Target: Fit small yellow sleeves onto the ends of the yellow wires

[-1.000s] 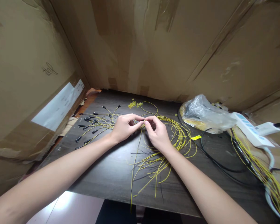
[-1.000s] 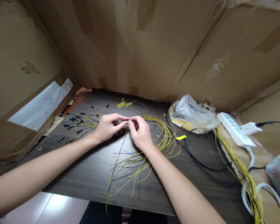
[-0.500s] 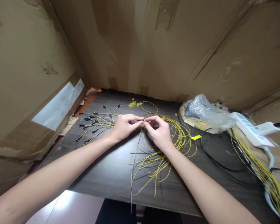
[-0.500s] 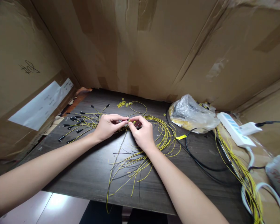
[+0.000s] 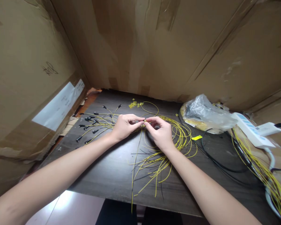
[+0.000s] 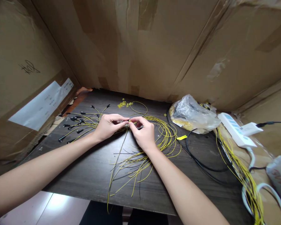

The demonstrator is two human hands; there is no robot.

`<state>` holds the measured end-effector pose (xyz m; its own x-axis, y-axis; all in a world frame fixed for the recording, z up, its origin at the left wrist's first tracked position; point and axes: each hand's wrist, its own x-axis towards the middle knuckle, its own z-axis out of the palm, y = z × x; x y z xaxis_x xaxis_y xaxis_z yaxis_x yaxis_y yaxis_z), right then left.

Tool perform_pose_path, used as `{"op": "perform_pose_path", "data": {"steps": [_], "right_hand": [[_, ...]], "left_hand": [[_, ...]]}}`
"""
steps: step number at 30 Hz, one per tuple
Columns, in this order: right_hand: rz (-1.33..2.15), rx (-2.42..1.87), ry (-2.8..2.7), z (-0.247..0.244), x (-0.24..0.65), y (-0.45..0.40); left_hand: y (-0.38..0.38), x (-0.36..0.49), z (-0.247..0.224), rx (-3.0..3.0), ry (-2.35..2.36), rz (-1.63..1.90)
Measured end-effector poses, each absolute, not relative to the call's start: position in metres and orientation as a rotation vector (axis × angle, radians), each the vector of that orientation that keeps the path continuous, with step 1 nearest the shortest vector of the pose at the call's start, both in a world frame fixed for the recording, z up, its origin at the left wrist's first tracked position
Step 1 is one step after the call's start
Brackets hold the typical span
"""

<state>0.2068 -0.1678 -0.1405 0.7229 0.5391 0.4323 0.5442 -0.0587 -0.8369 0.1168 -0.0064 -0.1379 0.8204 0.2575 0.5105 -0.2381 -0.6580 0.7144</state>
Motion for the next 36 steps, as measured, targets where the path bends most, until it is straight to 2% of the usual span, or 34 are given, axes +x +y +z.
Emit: {"op": "perform_pose_path", "data": {"steps": [26, 36], "right_hand": [[-0.097, -1.722, -0.959, -0.1408, 0.2054, -0.1673], [-0.005, -1.648, -0.959, -0.1415, 0.2049, -0.1656]], "left_hand": [[-0.0109, 0.1136, -0.1306, 2.260, 0.002, 0.798], [-0.0105, 0.1149, -0.1348, 2.242, -0.052, 0.823]]}}
